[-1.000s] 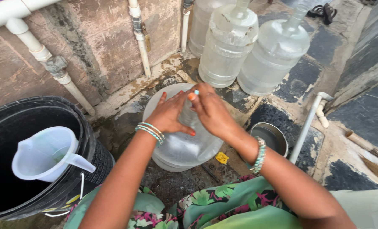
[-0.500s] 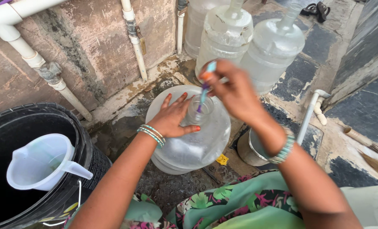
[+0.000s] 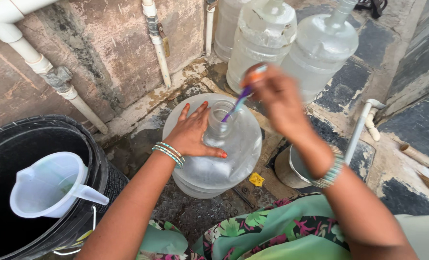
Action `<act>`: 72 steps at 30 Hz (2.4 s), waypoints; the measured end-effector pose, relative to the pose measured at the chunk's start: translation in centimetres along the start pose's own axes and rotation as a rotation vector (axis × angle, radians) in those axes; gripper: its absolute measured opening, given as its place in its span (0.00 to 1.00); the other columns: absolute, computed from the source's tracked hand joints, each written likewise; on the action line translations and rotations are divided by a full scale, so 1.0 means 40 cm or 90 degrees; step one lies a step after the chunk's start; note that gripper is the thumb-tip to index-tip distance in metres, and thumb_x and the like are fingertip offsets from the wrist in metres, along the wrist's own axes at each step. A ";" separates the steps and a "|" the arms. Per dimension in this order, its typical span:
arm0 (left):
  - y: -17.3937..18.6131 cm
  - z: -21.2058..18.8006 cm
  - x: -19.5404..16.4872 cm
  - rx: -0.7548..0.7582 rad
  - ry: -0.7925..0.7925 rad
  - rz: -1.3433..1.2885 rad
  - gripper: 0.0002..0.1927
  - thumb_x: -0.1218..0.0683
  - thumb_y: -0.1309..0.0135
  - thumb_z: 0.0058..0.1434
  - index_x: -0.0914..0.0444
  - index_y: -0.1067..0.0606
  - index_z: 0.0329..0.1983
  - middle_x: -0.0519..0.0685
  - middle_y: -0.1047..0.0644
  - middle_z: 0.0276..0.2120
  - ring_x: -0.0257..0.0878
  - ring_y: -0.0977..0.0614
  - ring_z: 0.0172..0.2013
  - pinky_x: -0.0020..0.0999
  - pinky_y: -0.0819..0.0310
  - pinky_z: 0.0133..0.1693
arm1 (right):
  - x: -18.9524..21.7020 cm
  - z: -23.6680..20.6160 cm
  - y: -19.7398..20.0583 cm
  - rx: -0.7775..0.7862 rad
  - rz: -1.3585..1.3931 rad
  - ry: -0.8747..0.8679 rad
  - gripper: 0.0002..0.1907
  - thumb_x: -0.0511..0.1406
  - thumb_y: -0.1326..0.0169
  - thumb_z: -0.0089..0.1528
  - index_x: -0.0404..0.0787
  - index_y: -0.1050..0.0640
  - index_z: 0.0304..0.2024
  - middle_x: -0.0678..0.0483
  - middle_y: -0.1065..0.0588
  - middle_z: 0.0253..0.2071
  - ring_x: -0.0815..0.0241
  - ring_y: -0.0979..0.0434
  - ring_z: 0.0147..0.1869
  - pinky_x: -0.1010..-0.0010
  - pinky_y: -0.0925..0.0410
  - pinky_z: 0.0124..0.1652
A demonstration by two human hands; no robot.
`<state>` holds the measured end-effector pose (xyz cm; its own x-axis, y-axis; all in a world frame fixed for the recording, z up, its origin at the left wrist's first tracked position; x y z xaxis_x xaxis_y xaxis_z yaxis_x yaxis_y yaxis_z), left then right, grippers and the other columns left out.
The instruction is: The person cleans a large plastic water dispenser bottle. They first scrub the inside of the bottle's neck with a toothbrush, then wipe the exterior surface with a yellow sponge.
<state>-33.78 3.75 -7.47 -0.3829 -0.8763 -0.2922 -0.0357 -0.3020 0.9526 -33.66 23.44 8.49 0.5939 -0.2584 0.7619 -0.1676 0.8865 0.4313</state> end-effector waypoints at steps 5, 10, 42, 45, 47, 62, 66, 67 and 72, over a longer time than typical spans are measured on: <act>-0.009 -0.002 -0.005 0.005 -0.014 0.006 0.79 0.15 0.42 0.35 0.72 0.54 0.74 0.70 0.50 0.73 0.52 0.51 0.75 0.50 0.75 0.71 | 0.055 -0.045 0.057 -0.016 0.101 0.124 0.16 0.42 0.56 0.77 0.38 0.24 0.42 0.57 0.25 0.38 0.66 0.27 0.40 0.73 0.33 0.41; 0.002 -0.001 -0.023 0.006 -0.028 -0.011 0.79 0.16 0.41 0.33 0.71 0.54 0.75 0.70 0.50 0.72 0.53 0.51 0.74 0.50 0.76 0.70 | -0.008 -0.018 -0.091 0.098 -0.056 0.080 0.16 0.41 0.55 0.71 0.37 0.22 0.41 0.55 0.23 0.37 0.62 0.22 0.41 0.67 0.29 0.43; 0.001 0.003 -0.070 0.028 -0.072 -0.024 0.80 0.20 0.33 0.28 0.68 0.52 0.75 0.67 0.47 0.72 0.51 0.50 0.74 0.51 0.74 0.71 | 0.061 -0.041 -0.054 0.133 -0.119 0.103 0.16 0.40 0.52 0.71 0.34 0.22 0.37 0.48 0.25 0.32 0.56 0.23 0.34 0.64 0.31 0.36; 0.019 -0.001 -0.081 -0.018 -0.128 -0.061 0.80 0.21 0.34 0.29 0.70 0.53 0.76 0.65 0.46 0.73 0.51 0.50 0.74 0.53 0.74 0.70 | 0.018 -0.024 -0.098 0.160 -0.093 0.082 0.15 0.39 0.50 0.69 0.33 0.22 0.37 0.48 0.24 0.30 0.56 0.23 0.34 0.65 0.31 0.36; 0.015 0.000 -0.074 0.015 -0.091 -0.047 0.78 0.21 0.34 0.29 0.66 0.51 0.75 0.64 0.46 0.73 0.50 0.50 0.75 0.52 0.74 0.71 | 0.024 -0.023 -0.073 0.139 -0.053 0.053 0.14 0.38 0.51 0.69 0.34 0.23 0.36 0.50 0.24 0.31 0.58 0.23 0.34 0.68 0.29 0.35; 0.008 0.004 -0.071 -0.008 -0.114 -0.070 0.69 0.21 0.38 0.36 0.66 0.44 0.73 0.63 0.40 0.71 0.51 0.46 0.75 0.53 0.73 0.72 | 0.020 -0.028 -0.089 0.171 -0.124 0.063 0.18 0.41 0.53 0.72 0.35 0.22 0.35 0.50 0.25 0.30 0.59 0.24 0.33 0.65 0.32 0.36; 0.016 0.001 -0.075 -0.061 -0.122 -0.055 0.65 0.20 0.39 0.44 0.71 0.39 0.69 0.70 0.41 0.71 0.53 0.44 0.74 0.54 0.70 0.72 | 0.114 -0.053 0.016 0.086 -0.029 0.053 0.16 0.41 0.56 0.72 0.35 0.25 0.38 0.52 0.26 0.33 0.61 0.24 0.36 0.67 0.30 0.36; 0.016 -0.001 -0.075 -0.063 -0.115 -0.056 0.64 0.20 0.39 0.44 0.72 0.38 0.67 0.69 0.40 0.70 0.53 0.43 0.74 0.54 0.69 0.73 | 0.143 -0.068 0.038 0.067 0.009 0.099 0.17 0.41 0.56 0.74 0.35 0.25 0.39 0.52 0.26 0.35 0.62 0.24 0.38 0.67 0.29 0.38; 0.024 0.003 -0.091 -0.104 -0.093 -0.123 0.60 0.23 0.38 0.36 0.65 0.31 0.65 0.62 0.30 0.64 0.52 0.37 0.69 0.56 0.65 0.69 | 0.085 -0.070 -0.008 0.047 -0.050 0.085 0.18 0.42 0.57 0.74 0.35 0.25 0.37 0.50 0.25 0.35 0.59 0.23 0.38 0.65 0.29 0.39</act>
<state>-32.52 6.68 -5.49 -0.5126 -0.7368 -0.4408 0.0238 -0.5254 0.8505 -29.41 23.36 9.58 0.7061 -0.2676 0.6556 -0.1708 0.8342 0.5244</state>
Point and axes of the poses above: each hand's wrist, its own z-axis towards the middle knuckle, its own y-axis out of the back of the hand, x = y × z, the point moved 6 cm from there along z, towards the middle knuckle
